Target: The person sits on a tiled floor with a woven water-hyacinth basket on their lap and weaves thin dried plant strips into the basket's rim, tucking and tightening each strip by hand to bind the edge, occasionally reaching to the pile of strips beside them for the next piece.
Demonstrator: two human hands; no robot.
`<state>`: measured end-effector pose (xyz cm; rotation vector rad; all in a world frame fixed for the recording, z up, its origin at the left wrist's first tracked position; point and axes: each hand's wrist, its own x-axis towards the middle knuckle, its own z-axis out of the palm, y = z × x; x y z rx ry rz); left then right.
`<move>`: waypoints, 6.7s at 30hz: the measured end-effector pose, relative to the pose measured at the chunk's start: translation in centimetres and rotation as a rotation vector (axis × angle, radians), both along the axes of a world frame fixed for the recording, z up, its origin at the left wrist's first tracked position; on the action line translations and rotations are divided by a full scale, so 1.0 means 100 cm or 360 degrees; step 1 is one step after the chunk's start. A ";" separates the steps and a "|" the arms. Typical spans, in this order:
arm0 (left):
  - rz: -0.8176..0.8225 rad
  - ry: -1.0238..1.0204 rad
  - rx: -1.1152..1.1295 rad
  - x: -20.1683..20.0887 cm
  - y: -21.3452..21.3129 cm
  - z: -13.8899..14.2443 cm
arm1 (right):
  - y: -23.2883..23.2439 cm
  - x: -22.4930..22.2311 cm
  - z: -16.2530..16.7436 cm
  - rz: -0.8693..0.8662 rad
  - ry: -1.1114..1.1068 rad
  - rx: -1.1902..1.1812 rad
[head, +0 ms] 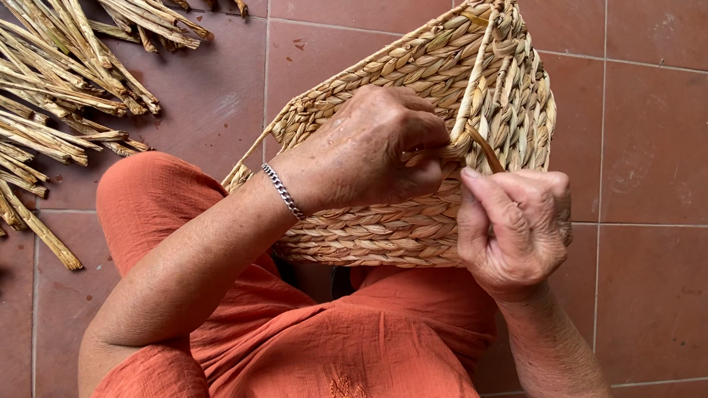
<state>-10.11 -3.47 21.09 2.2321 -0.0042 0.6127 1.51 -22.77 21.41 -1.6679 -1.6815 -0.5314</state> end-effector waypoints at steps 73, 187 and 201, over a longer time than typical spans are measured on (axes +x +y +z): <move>-0.0707 0.0350 -0.1134 0.042 0.038 -0.036 | 0.000 0.028 0.028 0.0082 -0.0377 -0.0354; -0.1139 0.0920 -0.1629 0.076 0.059 -0.077 | 0.021 0.022 0.008 -0.0153 0.0373 -0.0613; -0.1134 0.1084 -0.1283 0.095 0.057 -0.050 | 0.019 0.028 0.004 -0.0137 0.0408 -0.0619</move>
